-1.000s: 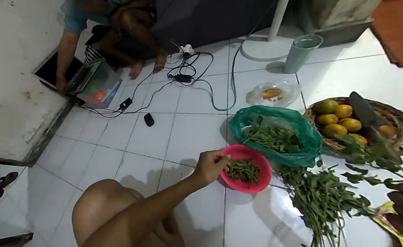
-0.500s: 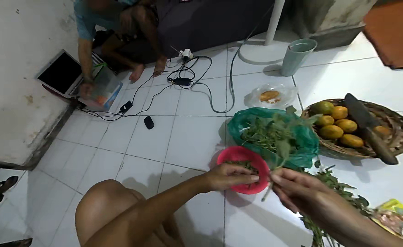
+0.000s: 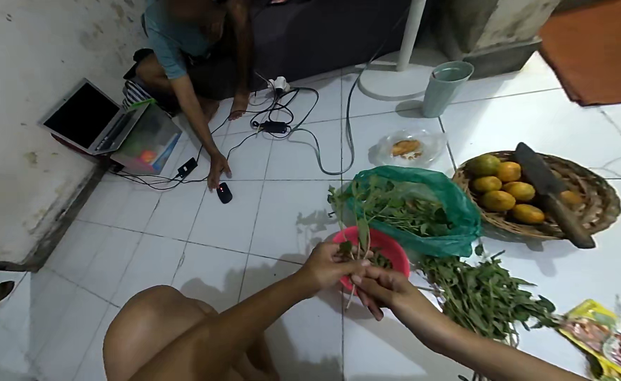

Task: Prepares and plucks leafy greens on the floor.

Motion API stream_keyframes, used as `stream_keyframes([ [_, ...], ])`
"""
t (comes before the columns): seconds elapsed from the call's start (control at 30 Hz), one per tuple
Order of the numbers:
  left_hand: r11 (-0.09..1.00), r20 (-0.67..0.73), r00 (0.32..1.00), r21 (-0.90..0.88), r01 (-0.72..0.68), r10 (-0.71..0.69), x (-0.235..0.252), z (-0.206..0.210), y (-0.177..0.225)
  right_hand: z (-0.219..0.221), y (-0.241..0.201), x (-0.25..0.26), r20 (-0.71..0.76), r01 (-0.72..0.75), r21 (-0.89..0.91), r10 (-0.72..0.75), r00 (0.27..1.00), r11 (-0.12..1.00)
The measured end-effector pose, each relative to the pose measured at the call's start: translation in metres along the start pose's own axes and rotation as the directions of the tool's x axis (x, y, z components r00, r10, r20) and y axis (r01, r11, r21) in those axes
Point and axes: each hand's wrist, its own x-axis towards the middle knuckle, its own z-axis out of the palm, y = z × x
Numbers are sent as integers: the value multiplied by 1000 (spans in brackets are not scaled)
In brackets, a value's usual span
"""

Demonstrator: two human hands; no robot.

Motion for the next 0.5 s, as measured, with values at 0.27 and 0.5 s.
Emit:
stream_keyframes([
  [0.27, 1000, -27, 999, -18, -21, 21, -1, -3, -1, 1, 2, 2, 11, -8, 1, 8, 1000, 1000],
  [0.5, 999, -196, 980, -26, -44, 38, 0, -8, 8, -17, -6, 6, -152, 13, -130, -33, 988, 991],
])
